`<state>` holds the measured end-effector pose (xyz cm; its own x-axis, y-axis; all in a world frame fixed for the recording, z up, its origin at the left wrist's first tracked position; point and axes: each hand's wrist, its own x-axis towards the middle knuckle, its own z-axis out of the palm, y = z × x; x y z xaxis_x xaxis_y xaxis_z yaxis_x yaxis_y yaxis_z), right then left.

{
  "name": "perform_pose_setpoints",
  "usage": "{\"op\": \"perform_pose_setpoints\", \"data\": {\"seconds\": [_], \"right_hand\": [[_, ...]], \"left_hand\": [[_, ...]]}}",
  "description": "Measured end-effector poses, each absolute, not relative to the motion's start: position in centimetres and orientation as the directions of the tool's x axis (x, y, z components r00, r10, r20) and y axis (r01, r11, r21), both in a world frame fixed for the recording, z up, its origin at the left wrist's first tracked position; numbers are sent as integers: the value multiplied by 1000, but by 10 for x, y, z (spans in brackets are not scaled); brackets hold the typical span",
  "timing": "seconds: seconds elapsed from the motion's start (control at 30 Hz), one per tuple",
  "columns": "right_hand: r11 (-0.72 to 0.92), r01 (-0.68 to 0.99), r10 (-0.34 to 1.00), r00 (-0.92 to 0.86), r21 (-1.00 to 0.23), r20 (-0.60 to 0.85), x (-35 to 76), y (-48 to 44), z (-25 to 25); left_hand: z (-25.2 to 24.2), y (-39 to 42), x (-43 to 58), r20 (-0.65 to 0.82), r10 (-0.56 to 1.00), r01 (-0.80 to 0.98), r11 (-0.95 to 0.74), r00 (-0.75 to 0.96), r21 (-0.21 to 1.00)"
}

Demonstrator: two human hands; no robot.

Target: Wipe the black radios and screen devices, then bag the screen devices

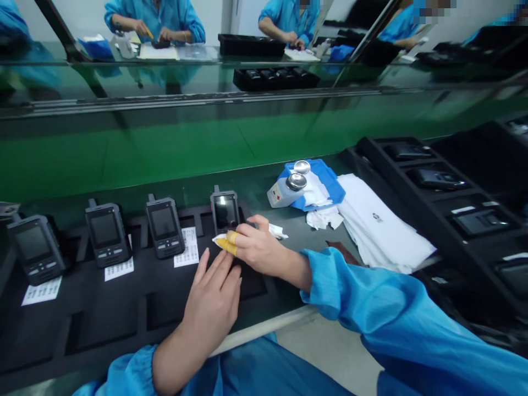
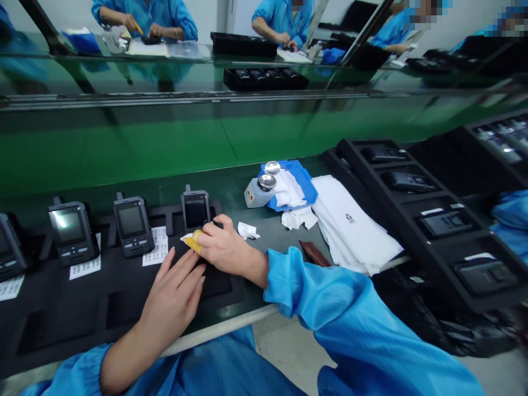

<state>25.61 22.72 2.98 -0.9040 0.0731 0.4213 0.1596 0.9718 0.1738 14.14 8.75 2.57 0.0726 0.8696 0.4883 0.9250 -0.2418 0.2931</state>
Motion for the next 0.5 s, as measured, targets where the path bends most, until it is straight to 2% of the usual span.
{"op": "perform_pose_setpoints", "data": {"seconds": [0.07, 0.17, 0.33, 0.5], "right_hand": [[977, 137, 59, -912, 165, 406, 260, 220, 32], [991, 71, 19, -916, 115, 400, 256, 216, 41], [984, 142, 72, -871, 109, 486, 209, 224, 60], [971, 179, 92, -894, 161, 438, 138, 234, 61]], "left_hand": [[31, 78, 134, 559, 827, 896, -285, 52, 339], [36, 62, 116, 574, 819, 900, -245, -7, 361], [26, 43, 83, 543, 834, 974, -35, -94, 223], [16, 40, 76, 397, 911, 991, 69, -110, 115]]}}
